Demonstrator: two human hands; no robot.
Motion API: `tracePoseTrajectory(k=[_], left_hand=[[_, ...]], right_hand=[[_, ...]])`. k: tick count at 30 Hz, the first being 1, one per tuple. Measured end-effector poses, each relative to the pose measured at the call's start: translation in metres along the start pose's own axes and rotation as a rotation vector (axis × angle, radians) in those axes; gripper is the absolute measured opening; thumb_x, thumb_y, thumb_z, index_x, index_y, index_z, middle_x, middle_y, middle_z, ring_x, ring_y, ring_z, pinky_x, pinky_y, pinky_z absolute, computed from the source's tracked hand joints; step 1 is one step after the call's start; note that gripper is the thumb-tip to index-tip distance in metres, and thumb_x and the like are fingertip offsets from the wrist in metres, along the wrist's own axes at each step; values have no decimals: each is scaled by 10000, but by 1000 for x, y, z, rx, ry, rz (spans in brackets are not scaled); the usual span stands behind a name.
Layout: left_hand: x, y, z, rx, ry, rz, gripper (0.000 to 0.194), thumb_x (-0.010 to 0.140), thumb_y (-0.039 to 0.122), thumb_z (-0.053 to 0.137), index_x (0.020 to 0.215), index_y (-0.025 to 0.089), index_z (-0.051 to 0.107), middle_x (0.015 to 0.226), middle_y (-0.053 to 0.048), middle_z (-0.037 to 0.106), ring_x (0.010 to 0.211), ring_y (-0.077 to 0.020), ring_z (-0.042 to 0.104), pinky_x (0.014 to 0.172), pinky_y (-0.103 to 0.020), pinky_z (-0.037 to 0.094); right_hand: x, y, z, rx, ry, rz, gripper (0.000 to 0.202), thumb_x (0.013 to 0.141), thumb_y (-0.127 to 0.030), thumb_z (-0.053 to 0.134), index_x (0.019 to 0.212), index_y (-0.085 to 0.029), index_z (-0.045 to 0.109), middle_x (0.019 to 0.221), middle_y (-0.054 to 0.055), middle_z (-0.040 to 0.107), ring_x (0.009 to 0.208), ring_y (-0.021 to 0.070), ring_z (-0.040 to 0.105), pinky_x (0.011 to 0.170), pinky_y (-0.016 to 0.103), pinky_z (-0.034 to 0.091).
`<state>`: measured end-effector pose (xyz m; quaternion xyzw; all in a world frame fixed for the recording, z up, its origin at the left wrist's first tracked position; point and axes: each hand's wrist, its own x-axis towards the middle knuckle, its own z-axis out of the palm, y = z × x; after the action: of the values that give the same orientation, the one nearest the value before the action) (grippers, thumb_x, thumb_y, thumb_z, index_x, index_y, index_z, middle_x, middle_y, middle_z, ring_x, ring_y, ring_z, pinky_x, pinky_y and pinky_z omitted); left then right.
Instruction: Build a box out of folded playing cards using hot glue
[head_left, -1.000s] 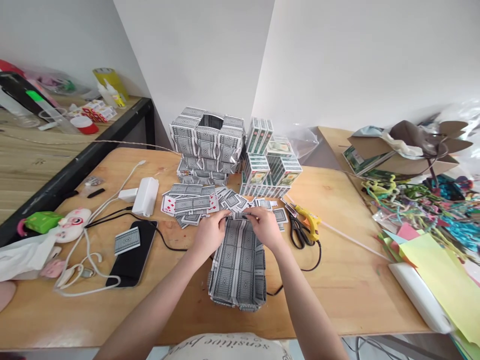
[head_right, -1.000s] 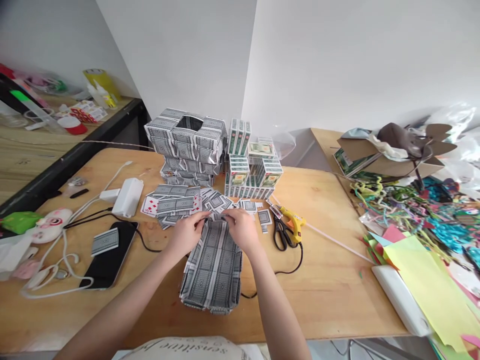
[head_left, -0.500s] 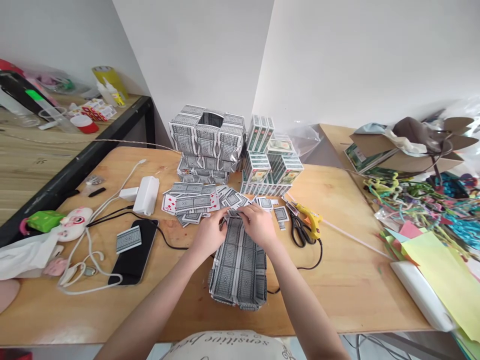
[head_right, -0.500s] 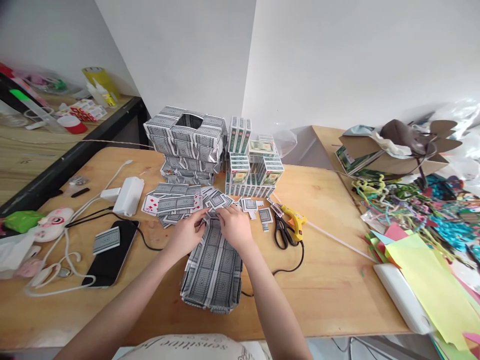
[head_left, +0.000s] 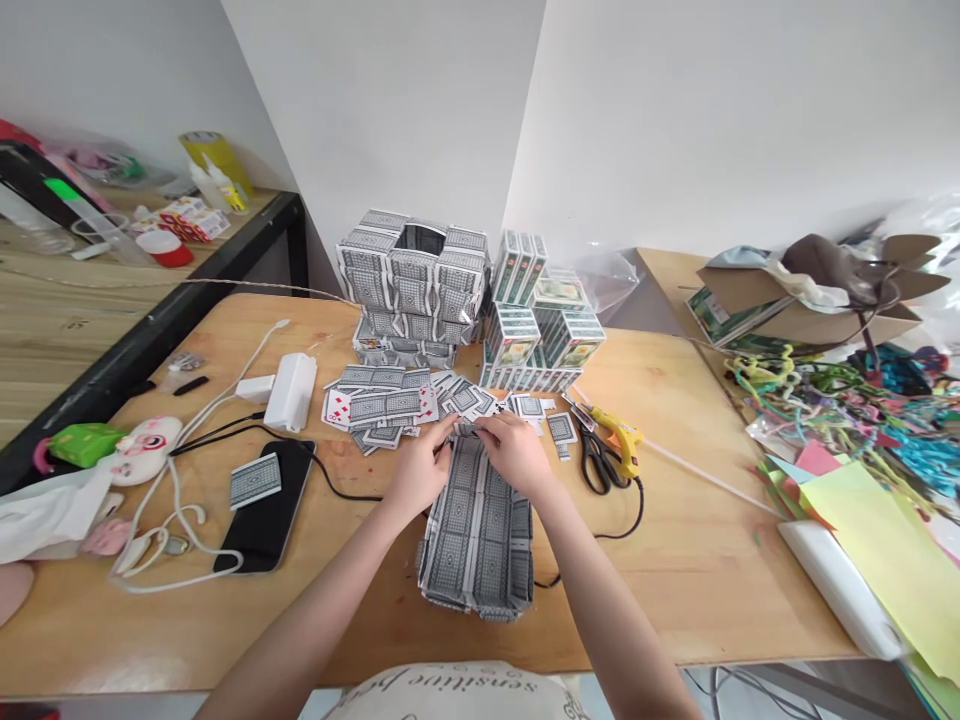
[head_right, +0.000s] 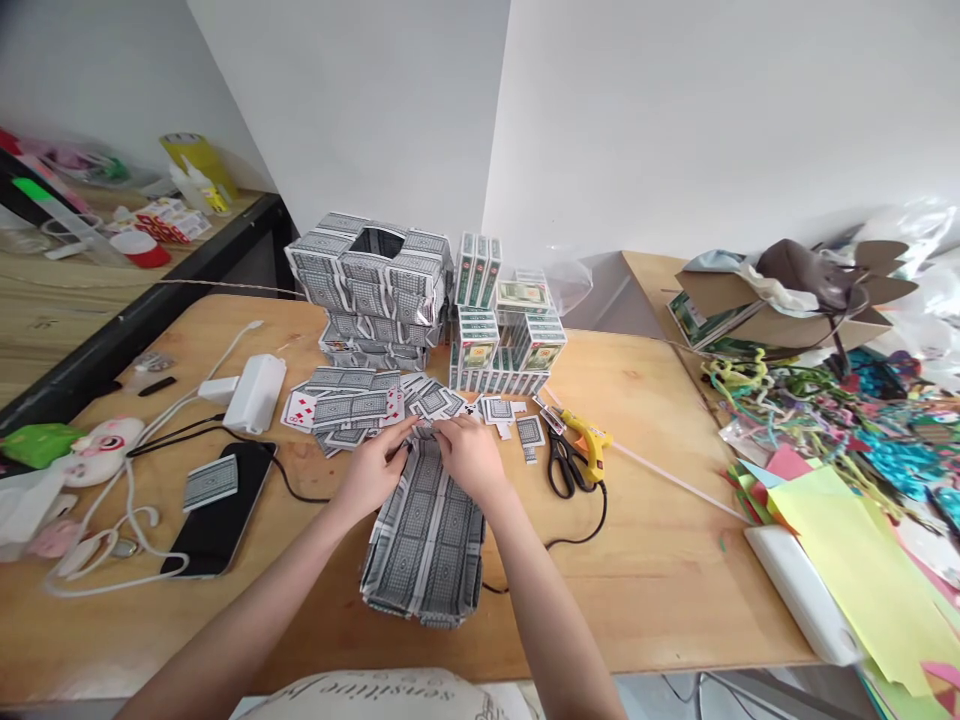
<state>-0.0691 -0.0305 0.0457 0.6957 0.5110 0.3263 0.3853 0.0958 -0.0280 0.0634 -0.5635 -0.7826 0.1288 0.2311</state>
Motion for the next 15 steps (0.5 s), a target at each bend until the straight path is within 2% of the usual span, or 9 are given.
tracePoseTrajectory(k=[6,15], left_hand=[[-2,0,3,-12,20,35,483,780,115,384,1252,188,461,1231,-39,546,1122,-173,515,979,-323,405],[-2,-6,10,-46,37,46,503,796,97,354,1288,186,417,1265,-47,515,1150,-168,488,987,-320,392]], right_hand=[[-3,6,6,68,24,-14,210,858,-191,467,943,-200,659,872,63,655,818,168,587,726,257,441],[0,6,11,-17,38,9,213,849,-177,465,930,-193,661,810,70,654,782,188,572,686,272,428]])
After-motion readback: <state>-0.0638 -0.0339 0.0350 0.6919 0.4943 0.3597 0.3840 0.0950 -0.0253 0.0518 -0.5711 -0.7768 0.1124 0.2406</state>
